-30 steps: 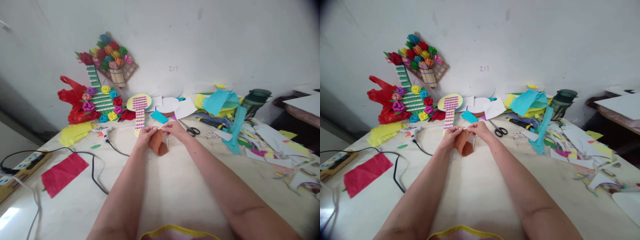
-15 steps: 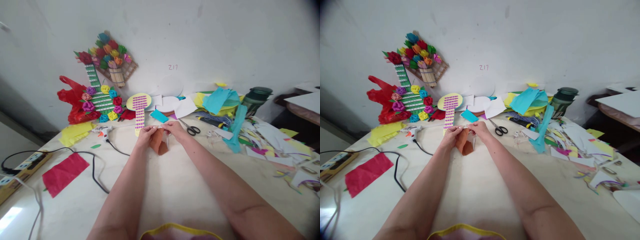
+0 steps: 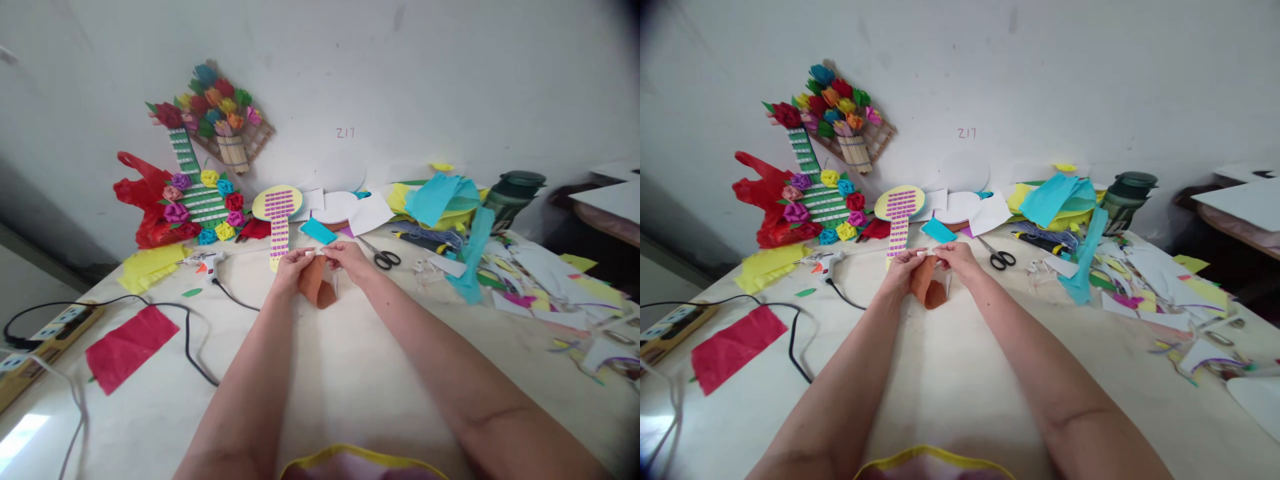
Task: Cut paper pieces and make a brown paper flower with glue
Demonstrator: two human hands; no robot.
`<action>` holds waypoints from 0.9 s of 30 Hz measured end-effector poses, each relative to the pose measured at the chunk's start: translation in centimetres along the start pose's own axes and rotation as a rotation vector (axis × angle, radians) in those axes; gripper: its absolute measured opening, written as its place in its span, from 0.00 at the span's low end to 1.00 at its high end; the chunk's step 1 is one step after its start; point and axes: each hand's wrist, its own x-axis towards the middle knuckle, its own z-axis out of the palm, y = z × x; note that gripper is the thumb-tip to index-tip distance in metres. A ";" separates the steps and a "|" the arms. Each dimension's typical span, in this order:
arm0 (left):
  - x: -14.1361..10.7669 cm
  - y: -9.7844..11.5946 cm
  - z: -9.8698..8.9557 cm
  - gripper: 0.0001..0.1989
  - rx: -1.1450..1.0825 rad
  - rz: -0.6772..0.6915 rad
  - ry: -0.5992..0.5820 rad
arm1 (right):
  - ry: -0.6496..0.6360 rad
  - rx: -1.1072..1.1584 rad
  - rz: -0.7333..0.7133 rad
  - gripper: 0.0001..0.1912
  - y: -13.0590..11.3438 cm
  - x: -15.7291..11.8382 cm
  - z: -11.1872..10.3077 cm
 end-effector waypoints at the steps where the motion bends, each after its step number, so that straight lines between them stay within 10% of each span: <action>1: 0.0 0.0 0.0 0.17 0.007 -0.001 -0.002 | -0.001 -0.007 -0.010 0.06 0.0 0.0 0.0; 27: 0.5 -0.6 -0.4 0.13 -0.015 0.044 -0.056 | -0.039 -0.216 0.046 0.09 -0.3 -0.4 0.8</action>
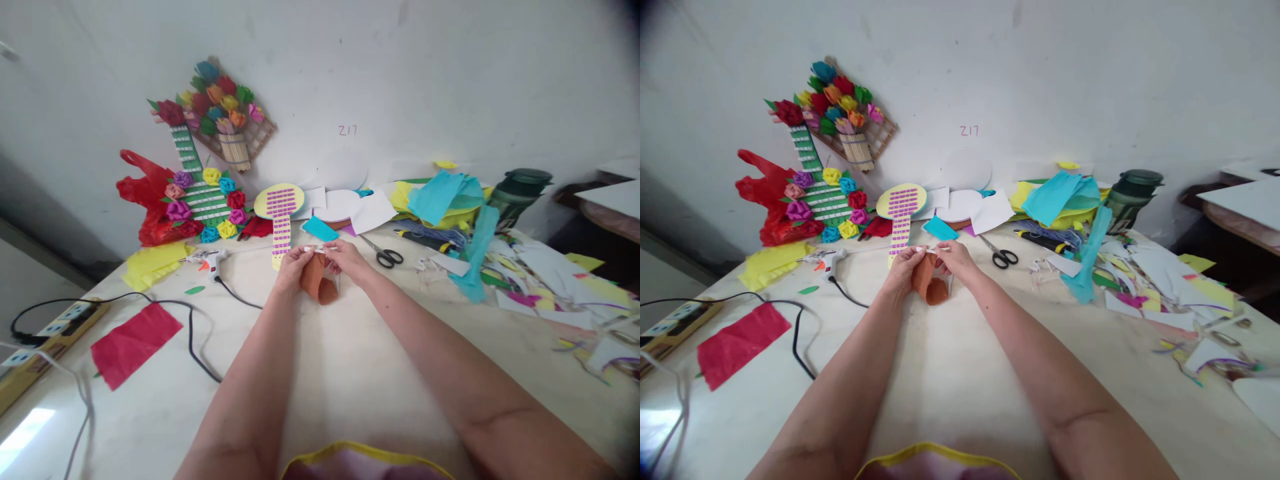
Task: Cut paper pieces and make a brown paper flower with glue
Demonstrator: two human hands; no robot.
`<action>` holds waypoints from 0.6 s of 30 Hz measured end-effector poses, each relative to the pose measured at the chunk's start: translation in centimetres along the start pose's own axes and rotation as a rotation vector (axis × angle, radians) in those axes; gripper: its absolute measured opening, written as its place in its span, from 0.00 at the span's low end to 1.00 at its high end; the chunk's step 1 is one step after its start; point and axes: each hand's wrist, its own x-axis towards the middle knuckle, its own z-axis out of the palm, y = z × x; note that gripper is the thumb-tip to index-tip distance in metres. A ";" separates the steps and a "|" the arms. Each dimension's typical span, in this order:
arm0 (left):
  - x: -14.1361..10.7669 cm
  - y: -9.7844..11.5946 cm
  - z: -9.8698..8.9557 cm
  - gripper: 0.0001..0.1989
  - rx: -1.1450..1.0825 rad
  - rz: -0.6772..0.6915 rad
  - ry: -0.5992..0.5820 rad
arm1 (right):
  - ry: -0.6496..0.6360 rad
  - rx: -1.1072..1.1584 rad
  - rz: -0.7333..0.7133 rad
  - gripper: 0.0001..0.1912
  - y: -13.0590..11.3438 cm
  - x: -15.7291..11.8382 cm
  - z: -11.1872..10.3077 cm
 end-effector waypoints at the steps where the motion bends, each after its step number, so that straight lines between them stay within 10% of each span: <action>1: 0.0 0.1 0.0 0.13 -0.005 -0.003 0.002 | 0.015 0.008 -0.001 0.09 0.0 0.0 0.0; 18: -0.1 0.2 0.1 0.11 -0.048 -0.005 0.020 | -0.024 0.202 -0.033 0.07 0.3 -0.2 -0.2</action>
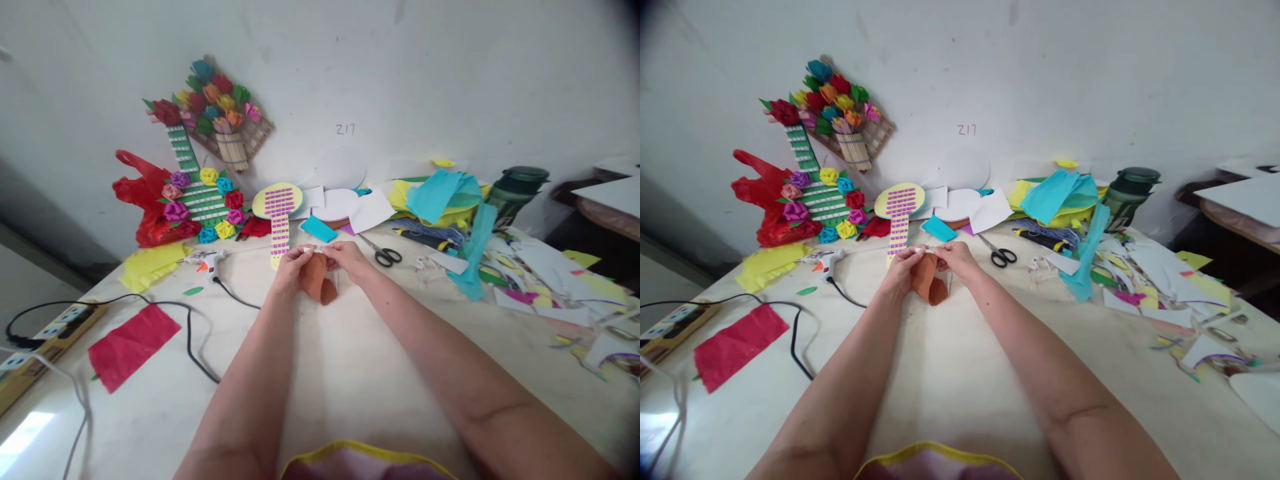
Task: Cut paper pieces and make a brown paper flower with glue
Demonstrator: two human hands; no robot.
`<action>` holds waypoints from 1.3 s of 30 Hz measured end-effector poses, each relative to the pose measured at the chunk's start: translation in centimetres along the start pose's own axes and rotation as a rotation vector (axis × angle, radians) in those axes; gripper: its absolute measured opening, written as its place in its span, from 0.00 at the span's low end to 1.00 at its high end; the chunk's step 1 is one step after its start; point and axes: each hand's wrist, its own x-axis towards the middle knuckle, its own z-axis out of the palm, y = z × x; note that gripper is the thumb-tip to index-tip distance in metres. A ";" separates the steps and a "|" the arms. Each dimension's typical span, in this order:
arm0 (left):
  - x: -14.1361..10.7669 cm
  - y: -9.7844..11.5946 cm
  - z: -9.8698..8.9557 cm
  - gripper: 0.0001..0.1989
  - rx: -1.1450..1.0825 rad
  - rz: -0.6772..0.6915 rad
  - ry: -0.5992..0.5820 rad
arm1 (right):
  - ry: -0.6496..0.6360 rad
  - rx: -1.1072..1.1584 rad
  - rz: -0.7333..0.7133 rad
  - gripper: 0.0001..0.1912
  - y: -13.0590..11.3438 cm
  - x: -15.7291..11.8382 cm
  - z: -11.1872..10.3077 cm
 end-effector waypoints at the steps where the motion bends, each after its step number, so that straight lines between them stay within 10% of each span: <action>1: 0.0 0.0 0.0 0.10 0.003 -0.003 0.000 | 0.005 0.001 -0.014 0.07 0.1 0.1 0.0; 39: -0.1 0.7 0.4 0.12 -0.033 -0.001 0.040 | -0.105 -0.050 -0.264 0.14 0.2 0.5 -1.0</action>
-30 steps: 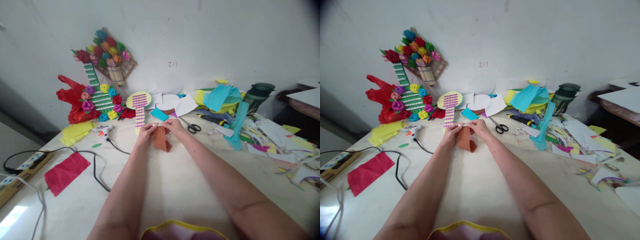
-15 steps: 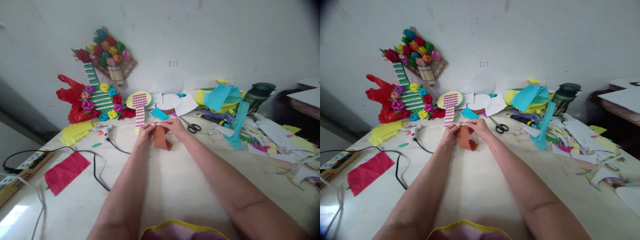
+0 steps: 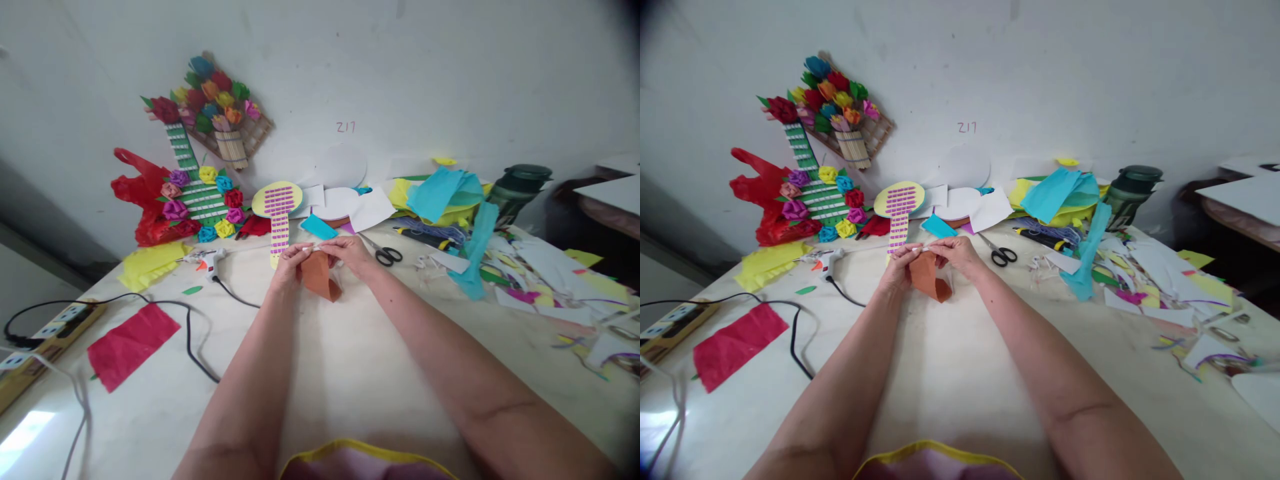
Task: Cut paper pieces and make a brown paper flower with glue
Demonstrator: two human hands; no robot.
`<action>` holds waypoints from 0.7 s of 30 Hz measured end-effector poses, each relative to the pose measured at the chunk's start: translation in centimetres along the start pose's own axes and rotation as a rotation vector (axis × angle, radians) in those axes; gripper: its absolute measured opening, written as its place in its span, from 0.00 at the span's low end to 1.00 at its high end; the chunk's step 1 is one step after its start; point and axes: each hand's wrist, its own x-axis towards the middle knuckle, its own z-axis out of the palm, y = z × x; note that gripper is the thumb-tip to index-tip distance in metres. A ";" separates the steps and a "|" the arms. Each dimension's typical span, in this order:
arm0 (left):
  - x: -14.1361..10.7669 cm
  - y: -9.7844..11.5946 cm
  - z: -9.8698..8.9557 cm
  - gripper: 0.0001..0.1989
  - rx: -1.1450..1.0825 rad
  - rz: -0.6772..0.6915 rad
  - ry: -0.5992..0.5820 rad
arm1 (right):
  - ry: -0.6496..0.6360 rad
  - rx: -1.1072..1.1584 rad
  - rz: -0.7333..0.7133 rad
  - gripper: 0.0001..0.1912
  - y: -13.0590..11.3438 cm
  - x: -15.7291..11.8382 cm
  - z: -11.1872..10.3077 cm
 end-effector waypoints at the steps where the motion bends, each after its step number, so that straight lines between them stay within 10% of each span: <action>1: 0.0 0.0 0.1 0.12 -0.006 -0.004 0.000 | -0.003 -0.001 -0.005 0.14 0.0 0.0 0.0; 21: 0.3 -0.7 -0.2 0.15 0.116 -0.014 -0.042 | 0.056 -0.086 0.019 0.15 -0.4 -0.3 -0.5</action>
